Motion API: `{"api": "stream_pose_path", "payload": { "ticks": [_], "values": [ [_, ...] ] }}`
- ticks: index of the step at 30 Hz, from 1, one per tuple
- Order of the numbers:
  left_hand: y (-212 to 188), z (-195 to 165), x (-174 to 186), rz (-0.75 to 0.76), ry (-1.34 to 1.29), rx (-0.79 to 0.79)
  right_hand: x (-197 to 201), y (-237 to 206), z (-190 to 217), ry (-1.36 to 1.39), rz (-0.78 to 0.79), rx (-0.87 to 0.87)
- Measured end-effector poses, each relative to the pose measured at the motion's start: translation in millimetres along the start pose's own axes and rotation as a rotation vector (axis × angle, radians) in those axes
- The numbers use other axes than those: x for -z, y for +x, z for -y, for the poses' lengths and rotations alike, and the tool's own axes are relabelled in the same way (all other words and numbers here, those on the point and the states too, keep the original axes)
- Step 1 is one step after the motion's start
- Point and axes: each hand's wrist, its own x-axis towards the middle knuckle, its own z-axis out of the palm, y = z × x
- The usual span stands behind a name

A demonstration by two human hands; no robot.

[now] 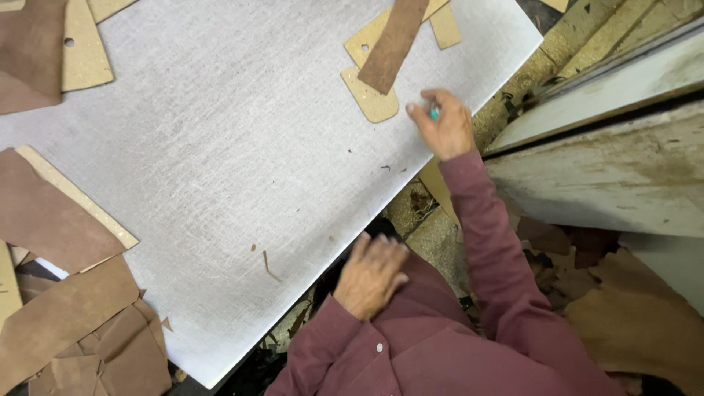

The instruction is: The person uses a utility knife to cut brown leather pieces on a white work surface, following cardboard templates. They repeatedly position templates, cut around them, and remove the cut leather pieces, accumulating finished parts on the table.

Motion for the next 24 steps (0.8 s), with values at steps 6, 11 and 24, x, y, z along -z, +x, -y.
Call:
{"api": "stream_pose_path", "payload": {
  "ticks": [6, 11, 24],
  "values": [
    [-3.0, -15.4, 14.9, -0.425, -0.502, 0.335, -26.5, 121.0, 9.4, -0.082, -0.111, 0.018],
    [18.9, -13.6, 39.5, -0.717, -0.654, 0.657, -27.4, 79.9, 48.8, 0.181, 0.033, 0.405],
    [-169.7, 50.2, 191.2, -0.856, 0.279, 1.092, -94.3, 24.2, 43.7, -0.175, 0.157, 0.681]
  ]
}}
